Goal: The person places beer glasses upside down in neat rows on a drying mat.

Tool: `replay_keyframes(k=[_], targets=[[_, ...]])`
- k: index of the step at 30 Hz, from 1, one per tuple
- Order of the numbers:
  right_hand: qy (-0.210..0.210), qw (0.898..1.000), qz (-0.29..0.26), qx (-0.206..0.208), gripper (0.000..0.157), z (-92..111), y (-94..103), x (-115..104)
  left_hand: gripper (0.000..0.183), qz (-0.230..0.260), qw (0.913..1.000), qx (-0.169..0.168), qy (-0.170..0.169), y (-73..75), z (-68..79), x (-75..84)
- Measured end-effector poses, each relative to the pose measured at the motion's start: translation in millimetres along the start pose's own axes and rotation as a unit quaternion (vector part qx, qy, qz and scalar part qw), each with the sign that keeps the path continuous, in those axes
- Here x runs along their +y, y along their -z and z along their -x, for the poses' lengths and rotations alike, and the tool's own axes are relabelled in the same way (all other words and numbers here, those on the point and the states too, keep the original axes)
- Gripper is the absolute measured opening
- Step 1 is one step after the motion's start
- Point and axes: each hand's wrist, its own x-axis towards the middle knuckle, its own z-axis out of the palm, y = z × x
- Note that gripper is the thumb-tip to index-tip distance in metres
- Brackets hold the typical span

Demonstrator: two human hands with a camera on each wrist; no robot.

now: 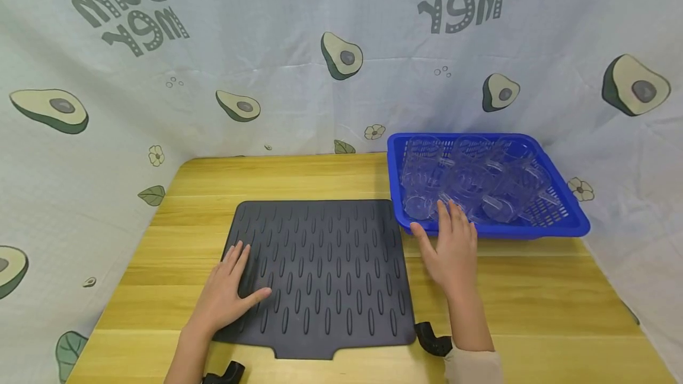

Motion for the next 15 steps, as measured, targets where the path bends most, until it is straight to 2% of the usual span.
replay_keyframes(k=[8,15], targets=[[-0.011,1.000,0.010,-0.017,0.074,-17.2,5.2,13.5,0.110,0.020,0.9992,-0.031,0.019,-2.7,16.6,-10.1],[-0.036,0.998,0.006,-0.055,0.077,-24.3,6.8,20.1,0.117,0.044,0.9965,-0.057,0.042,-4.0,26.4,-12.7]])
